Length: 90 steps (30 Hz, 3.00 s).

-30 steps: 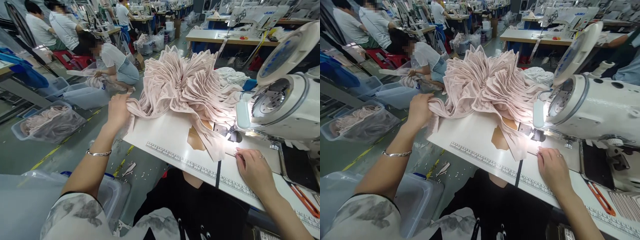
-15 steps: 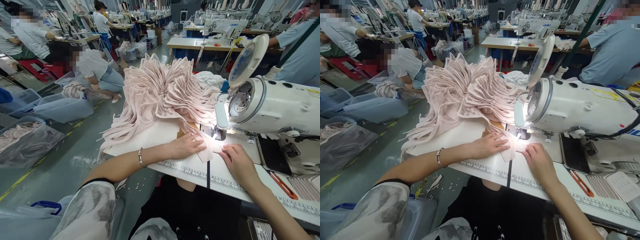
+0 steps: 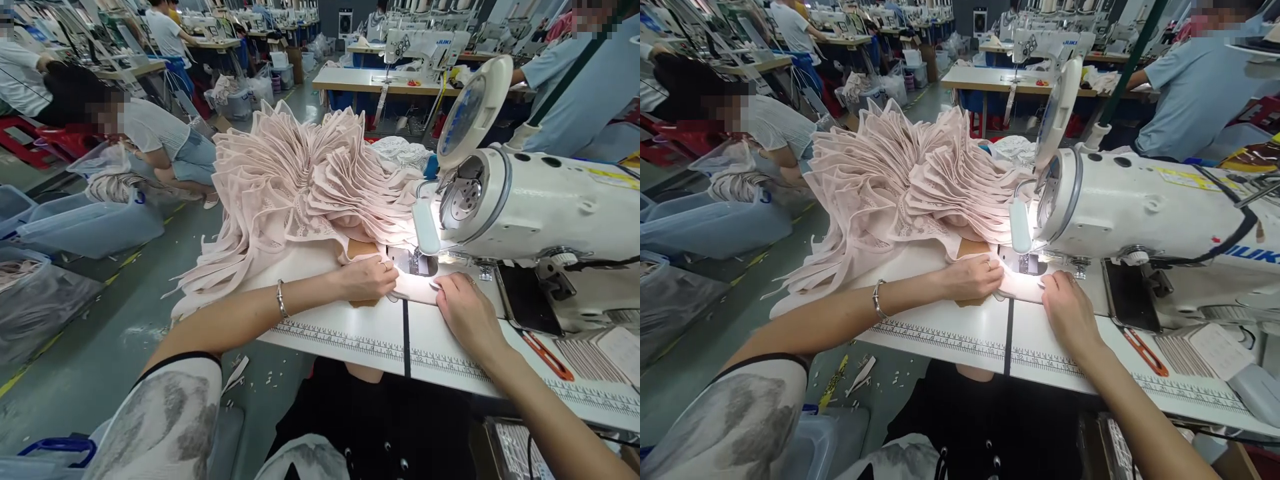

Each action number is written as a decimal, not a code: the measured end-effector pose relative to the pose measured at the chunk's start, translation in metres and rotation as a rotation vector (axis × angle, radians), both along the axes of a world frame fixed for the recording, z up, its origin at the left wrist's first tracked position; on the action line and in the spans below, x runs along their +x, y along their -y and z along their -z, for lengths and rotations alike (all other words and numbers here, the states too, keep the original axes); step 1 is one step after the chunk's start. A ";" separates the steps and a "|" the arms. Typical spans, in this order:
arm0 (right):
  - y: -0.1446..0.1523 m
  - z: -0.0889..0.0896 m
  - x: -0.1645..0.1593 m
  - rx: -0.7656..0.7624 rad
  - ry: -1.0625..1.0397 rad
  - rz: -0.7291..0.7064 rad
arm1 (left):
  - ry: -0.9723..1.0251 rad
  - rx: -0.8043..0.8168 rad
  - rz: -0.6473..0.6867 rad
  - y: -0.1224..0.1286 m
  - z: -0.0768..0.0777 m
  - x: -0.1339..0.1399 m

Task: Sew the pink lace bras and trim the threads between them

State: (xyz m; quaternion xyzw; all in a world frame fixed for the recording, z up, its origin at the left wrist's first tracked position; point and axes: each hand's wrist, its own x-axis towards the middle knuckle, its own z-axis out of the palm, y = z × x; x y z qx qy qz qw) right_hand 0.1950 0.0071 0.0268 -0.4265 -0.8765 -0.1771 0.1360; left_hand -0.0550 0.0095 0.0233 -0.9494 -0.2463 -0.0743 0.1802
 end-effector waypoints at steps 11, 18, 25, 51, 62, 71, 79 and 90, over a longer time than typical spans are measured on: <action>-0.011 0.012 0.009 -0.066 -0.199 -0.023 | -0.005 -0.073 0.039 -0.017 -0.006 0.002; -0.008 0.010 0.004 0.076 -0.087 -0.052 | -0.227 0.113 -0.208 0.018 -0.006 0.055; -0.003 -0.020 -0.008 -0.200 0.293 0.224 | -0.091 0.126 -0.239 0.012 -0.003 0.047; -0.012 0.002 -0.032 -0.491 -0.228 0.357 | 0.297 -0.159 -0.167 0.018 0.018 0.051; -0.018 -0.009 -0.004 -0.683 -0.378 -0.015 | 0.260 -0.016 -0.167 0.011 0.021 0.056; -0.011 0.005 -0.007 -0.330 -0.209 -0.162 | 0.353 -0.142 -0.212 0.010 0.015 0.057; -0.016 0.000 -0.017 -0.221 0.056 -0.070 | 0.333 -0.131 -0.210 0.005 0.009 0.052; -0.026 0.005 -0.008 -0.424 -0.043 0.019 | 0.390 -0.072 -0.176 0.008 0.023 0.063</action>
